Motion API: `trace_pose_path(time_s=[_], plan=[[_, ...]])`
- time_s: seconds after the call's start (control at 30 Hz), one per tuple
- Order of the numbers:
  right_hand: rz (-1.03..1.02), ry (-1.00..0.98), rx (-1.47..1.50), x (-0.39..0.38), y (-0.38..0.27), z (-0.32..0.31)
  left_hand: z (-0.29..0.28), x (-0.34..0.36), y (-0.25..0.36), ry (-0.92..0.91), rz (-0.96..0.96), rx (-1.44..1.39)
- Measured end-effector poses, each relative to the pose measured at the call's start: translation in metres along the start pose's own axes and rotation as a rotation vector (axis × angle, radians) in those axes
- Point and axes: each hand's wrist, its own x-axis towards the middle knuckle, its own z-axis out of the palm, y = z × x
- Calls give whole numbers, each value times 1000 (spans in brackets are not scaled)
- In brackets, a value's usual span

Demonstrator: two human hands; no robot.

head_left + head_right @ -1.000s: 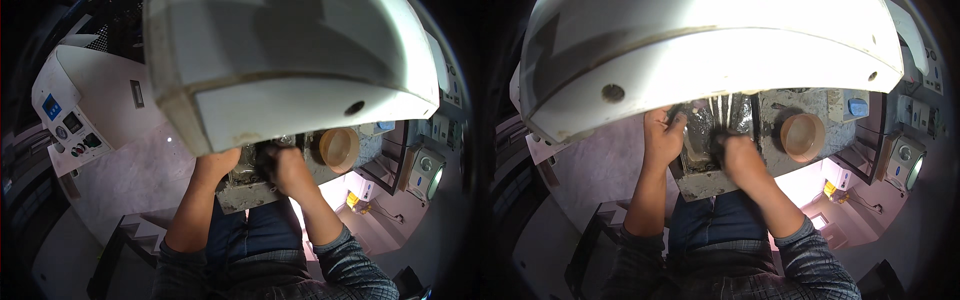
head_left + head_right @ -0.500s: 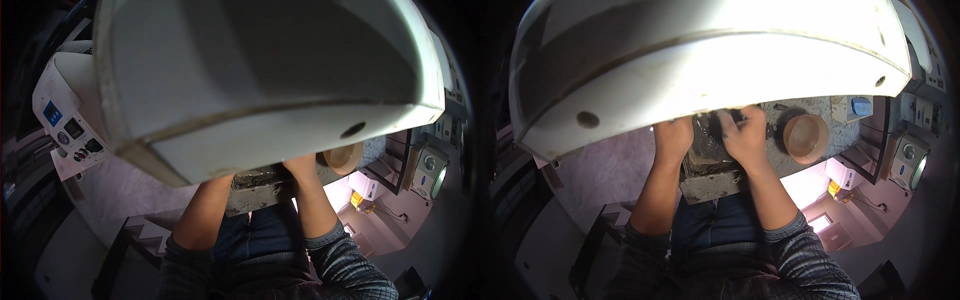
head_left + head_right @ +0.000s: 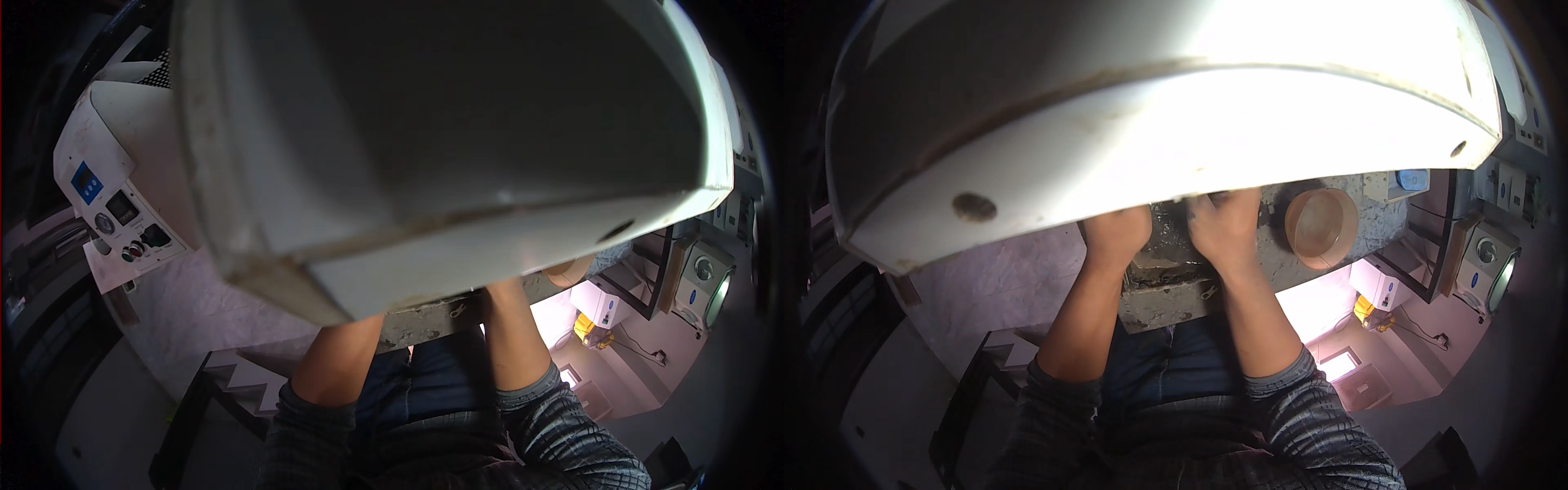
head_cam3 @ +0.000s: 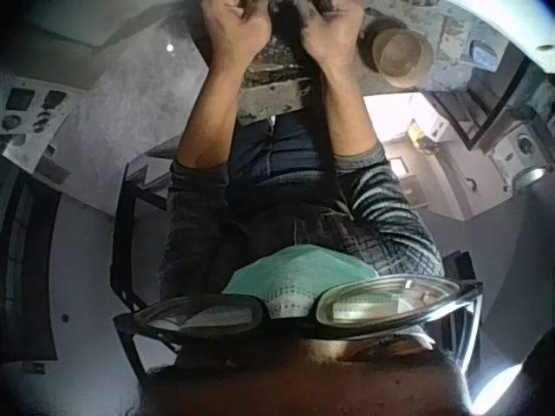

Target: The person polishes a dental prosthesis using a rotary brush on a laboratory lathe while holding the piece by hand.

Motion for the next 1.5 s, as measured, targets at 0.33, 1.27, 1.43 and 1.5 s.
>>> trace_pose_path(time_s=[0.33, 1.27, 1.43, 1.5], plan=[[113, 66, 218, -5, 1, 6, 13, -9, 8, 197, -188, -385], [282, 65, 723, 5, -4, 24, -19, 31, -17, -212, -97, -25], [299, 42, 665, 4, -2, 19, -15, 20, -13, -169, -59, -102], [265, 57, 685, 0, 1, 19, -14, 10, -7, -131, -79, -144]])
